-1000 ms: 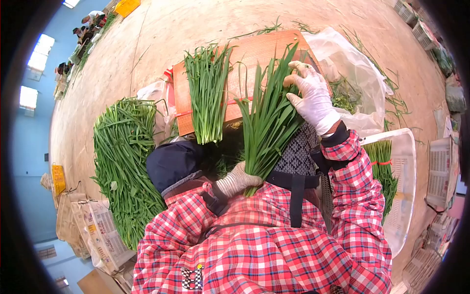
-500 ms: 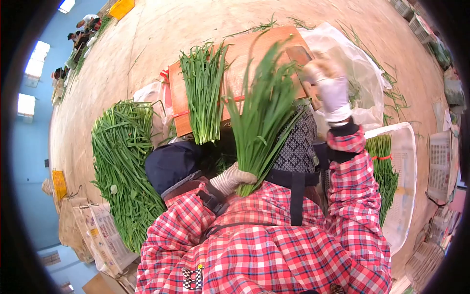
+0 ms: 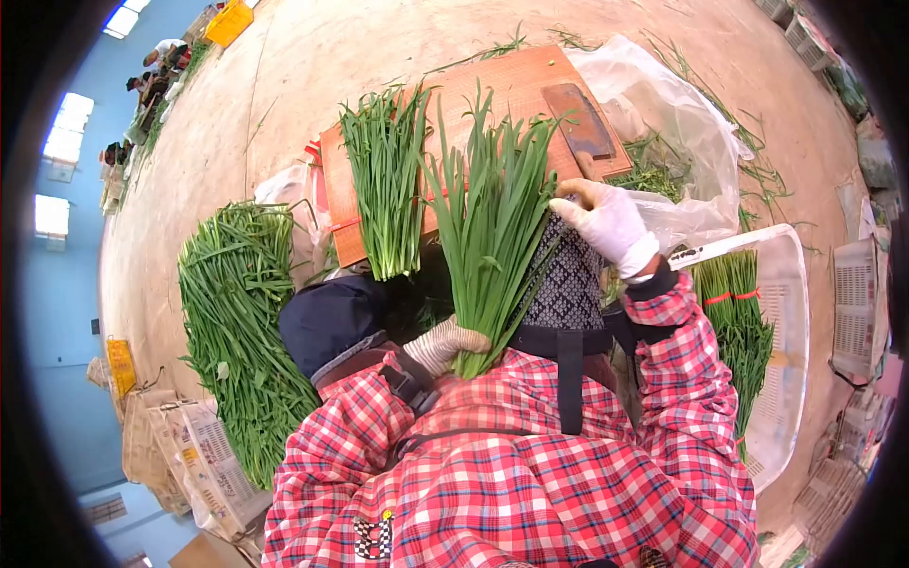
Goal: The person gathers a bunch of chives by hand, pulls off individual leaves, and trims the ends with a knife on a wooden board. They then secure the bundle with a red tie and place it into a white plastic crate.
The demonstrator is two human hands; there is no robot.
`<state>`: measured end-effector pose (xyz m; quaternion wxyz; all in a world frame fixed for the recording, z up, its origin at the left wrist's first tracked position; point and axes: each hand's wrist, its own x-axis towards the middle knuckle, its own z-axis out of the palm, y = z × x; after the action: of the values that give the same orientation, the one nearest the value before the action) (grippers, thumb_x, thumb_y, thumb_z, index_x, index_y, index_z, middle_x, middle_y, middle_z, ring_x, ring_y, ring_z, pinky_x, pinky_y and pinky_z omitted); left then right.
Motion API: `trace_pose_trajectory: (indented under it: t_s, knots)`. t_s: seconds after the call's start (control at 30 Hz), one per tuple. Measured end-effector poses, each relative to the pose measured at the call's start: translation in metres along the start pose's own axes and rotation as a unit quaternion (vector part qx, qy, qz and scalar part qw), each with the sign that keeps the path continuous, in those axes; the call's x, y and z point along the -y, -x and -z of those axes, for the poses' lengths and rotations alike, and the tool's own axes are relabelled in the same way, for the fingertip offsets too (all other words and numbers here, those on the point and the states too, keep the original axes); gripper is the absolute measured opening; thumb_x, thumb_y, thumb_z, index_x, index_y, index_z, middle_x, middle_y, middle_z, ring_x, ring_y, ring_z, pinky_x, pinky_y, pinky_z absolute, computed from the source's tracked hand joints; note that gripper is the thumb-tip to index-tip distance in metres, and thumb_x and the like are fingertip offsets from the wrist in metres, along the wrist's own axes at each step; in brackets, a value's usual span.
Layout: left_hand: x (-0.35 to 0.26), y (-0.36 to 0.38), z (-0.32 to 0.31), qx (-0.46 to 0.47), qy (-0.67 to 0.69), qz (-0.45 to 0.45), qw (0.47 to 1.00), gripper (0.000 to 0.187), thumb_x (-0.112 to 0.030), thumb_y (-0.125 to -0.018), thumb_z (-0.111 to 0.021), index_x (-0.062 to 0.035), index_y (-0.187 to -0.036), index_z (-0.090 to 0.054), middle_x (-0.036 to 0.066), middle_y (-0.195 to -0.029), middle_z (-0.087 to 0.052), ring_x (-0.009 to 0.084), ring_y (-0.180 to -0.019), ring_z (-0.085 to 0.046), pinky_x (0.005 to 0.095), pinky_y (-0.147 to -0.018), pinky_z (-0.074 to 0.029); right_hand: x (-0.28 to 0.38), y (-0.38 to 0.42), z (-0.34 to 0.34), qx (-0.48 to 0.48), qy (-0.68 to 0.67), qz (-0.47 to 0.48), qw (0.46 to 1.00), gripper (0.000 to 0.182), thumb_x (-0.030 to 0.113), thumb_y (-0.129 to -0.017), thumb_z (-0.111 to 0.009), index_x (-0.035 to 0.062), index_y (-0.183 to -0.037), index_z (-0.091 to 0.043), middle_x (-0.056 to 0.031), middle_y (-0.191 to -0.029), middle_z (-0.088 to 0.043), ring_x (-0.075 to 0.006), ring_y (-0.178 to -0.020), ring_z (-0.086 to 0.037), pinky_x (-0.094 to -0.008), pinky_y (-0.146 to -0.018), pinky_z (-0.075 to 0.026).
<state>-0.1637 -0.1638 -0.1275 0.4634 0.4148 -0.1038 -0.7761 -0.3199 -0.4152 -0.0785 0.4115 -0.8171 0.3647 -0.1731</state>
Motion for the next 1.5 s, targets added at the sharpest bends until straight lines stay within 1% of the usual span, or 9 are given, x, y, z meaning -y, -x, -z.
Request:
trace_pose_trajectory:
  t_s: [0.37, 0.47, 0.57, 0.7, 0.9, 1.1, 1.3, 1.43, 1.5]
  knots:
    - [0.010, -0.004, 0.002, -0.028, -0.008, -0.003, 1.000, 0.053, -0.009, -0.068, -0.076, -0.0018, -0.117, -0.058, 0.009, -0.099, -0.066, 0.0207, -0.087, -0.064, 0.0342, -0.080, -0.052, -0.036, -0.027, 0.000, -0.142, -0.483, -0.072, 0.861, 0.017, 0.013, -0.088, -0.063, 0.0024, -0.100, -0.068, 0.0002, -0.074, -0.061, -0.0068, -0.065, -0.052, -0.0218, -0.062, -0.043]
    - [0.010, -0.004, 0.005, -0.029, -0.005, 0.013, 0.999, 0.054, -0.009, -0.068, -0.076, -0.0023, -0.119, -0.057, 0.008, -0.101, -0.065, 0.0203, -0.088, -0.064, 0.0339, -0.081, -0.052, -0.056, -0.041, 0.021, -0.283, -0.055, 0.079, 0.954, 0.029, 0.016, -0.080, -0.068, 0.0056, -0.107, -0.068, -0.0101, -0.085, -0.068, -0.0206, -0.072, -0.062, -0.0303, -0.069, -0.050]
    - [0.008, -0.003, 0.001, -0.029, 0.009, 0.015, 0.999, 0.055, -0.010, -0.069, -0.077, -0.0029, -0.120, -0.057, 0.008, -0.102, -0.065, 0.0194, -0.089, -0.063, 0.0333, -0.082, -0.051, -0.009, -0.030, 0.028, -0.020, -0.016, 0.046, 0.999, 0.037, 0.022, -0.076, -0.071, 0.0073, -0.110, -0.067, -0.0145, -0.091, -0.067, -0.0272, -0.083, -0.064, -0.0340, -0.076, -0.051]
    - [0.002, -0.002, -0.004, -0.033, -0.036, 0.001, 0.999, 0.055, -0.011, -0.069, -0.078, -0.0041, -0.120, -0.057, 0.006, -0.103, -0.065, 0.0181, -0.093, -0.061, 0.0324, -0.085, -0.049, -0.020, -0.039, 0.004, -0.030, 0.011, 0.094, 0.995, 0.032, 0.022, -0.077, -0.072, 0.0034, -0.104, -0.069, -0.0111, -0.083, -0.070, -0.0232, -0.077, -0.068, -0.0320, -0.072, -0.052]
    - [0.007, -0.003, -0.003, -0.045, -0.071, -0.004, 0.996, 0.055, -0.012, -0.069, -0.077, -0.0050, -0.121, -0.058, 0.004, -0.106, -0.064, 0.0174, -0.096, -0.060, 0.0321, -0.089, -0.048, -0.048, -0.052, 0.010, -0.074, -0.527, -0.067, 0.844, 0.021, 0.009, -0.089, -0.063, -0.0032, -0.106, -0.066, -0.0045, -0.087, -0.070, -0.0107, -0.065, -0.062, -0.0238, -0.062, -0.049]
    - [0.008, -0.004, 0.002, -0.036, -0.065, 0.003, 0.997, 0.056, -0.010, -0.070, -0.077, -0.0047, -0.121, -0.057, 0.004, -0.106, -0.064, 0.0171, -0.096, -0.060, 0.0318, -0.089, -0.047, -0.033, -0.038, 0.030, 0.074, 0.029, -0.006, 0.997, 0.036, 0.036, -0.085, -0.065, 0.0066, -0.105, -0.069, -0.0168, -0.099, -0.069, -0.0321, -0.104, -0.062, -0.0376, -0.089, -0.047]
    - [0.009, -0.005, 0.000, -0.038, -0.113, -0.038, 0.992, 0.053, -0.008, -0.070, -0.076, -0.0037, -0.119, -0.059, 0.003, -0.104, -0.064, 0.0159, -0.095, -0.060, 0.0311, -0.088, -0.048, -0.058, -0.041, -0.009, -0.085, -0.028, 0.057, 0.994, 0.014, 0.016, -0.080, -0.064, 0.0062, -0.086, -0.072, -0.0138, -0.073, -0.066, -0.0275, -0.071, -0.065, -0.0352, -0.069, -0.051]
    - [-0.001, 0.002, -0.007, -0.051, -0.129, -0.056, 0.989, 0.052, -0.006, -0.069, -0.075, -0.0028, -0.118, -0.059, 0.004, -0.103, -0.065, 0.0159, -0.093, -0.060, 0.0315, -0.086, -0.049, -0.070, -0.040, 0.016, -0.229, -0.387, -0.119, 0.885, 0.032, 0.030, -0.097, -0.057, 0.0020, -0.086, -0.066, 0.0030, -0.065, -0.059, -0.0051, -0.053, -0.049, -0.0218, -0.048, -0.036]
    - [-0.005, 0.006, -0.012, -0.044, -0.081, -0.063, 0.994, 0.053, -0.005, -0.068, -0.075, -0.0025, -0.118, -0.059, 0.004, -0.103, -0.065, 0.0158, -0.093, -0.060, 0.0318, -0.087, -0.049, -0.088, -0.012, 0.042, -0.132, -0.377, -0.110, 0.910, 0.035, 0.031, -0.099, -0.053, 0.0041, -0.080, -0.065, 0.0027, -0.060, -0.054, -0.0056, -0.050, -0.046, -0.0237, -0.046, -0.034]
